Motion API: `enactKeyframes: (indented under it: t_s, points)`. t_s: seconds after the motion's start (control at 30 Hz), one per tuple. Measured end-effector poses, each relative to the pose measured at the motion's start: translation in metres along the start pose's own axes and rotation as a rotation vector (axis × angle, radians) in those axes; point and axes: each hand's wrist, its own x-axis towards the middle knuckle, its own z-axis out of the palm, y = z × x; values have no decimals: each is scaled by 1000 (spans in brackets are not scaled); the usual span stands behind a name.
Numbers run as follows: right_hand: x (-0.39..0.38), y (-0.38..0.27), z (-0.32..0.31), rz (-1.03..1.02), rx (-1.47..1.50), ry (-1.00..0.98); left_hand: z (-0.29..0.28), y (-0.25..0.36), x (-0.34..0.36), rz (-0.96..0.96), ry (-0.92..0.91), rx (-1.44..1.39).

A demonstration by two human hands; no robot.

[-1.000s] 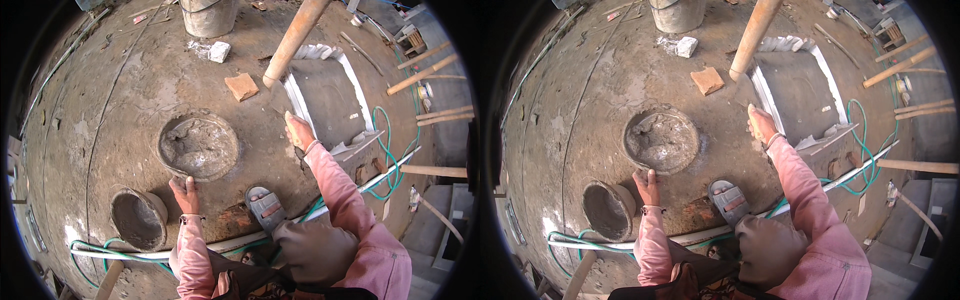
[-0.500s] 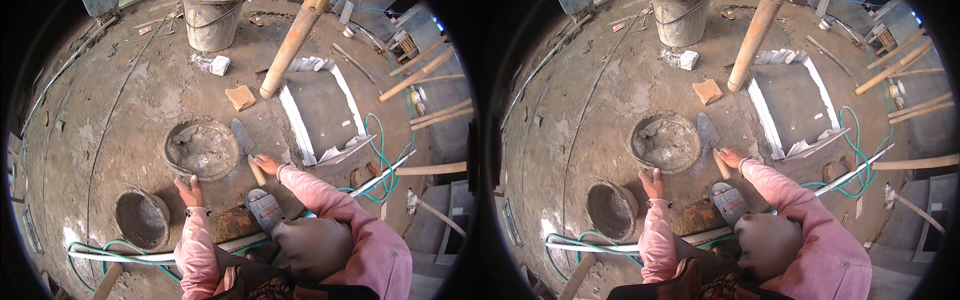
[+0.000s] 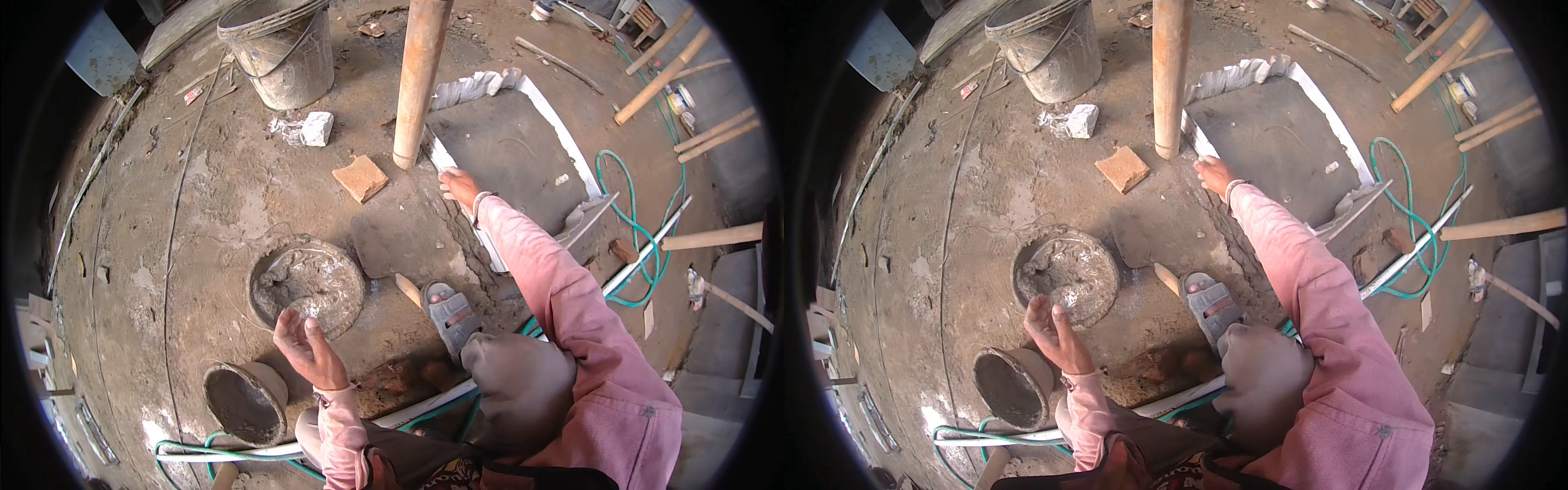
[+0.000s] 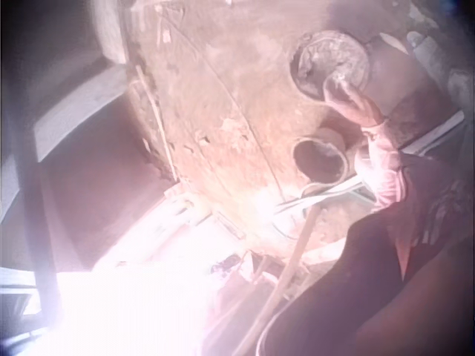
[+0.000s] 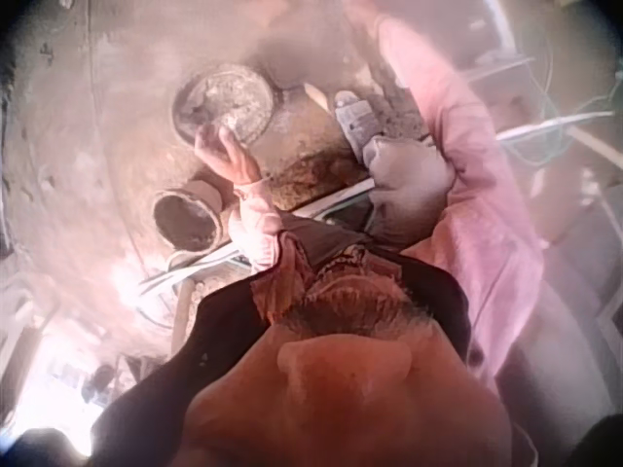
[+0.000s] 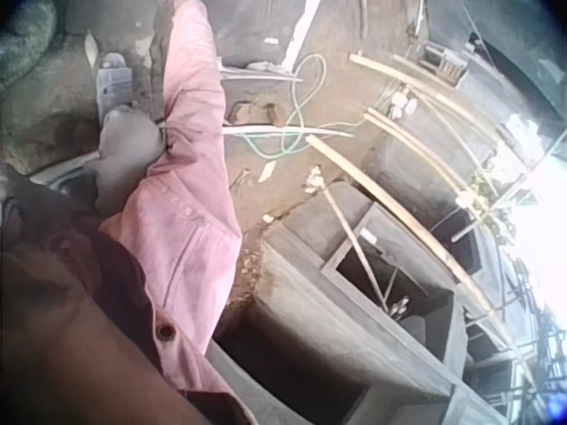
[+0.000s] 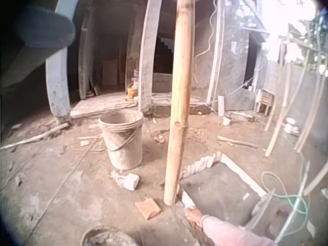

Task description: The person mixes mortar in a bucket using a trowel and applies it to a brick on a construction site.

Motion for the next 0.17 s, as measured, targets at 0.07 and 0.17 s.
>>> enactKeyframes:
  t_s: [0.07, 0.17]
  points:
    - [53, 15, -5, -59, -8, 43, 93, 8, 24, -137, -195, -211]
    - [128, 60, -16, -275, -61, 79, 235, -37, 95, -607, -395, -560]
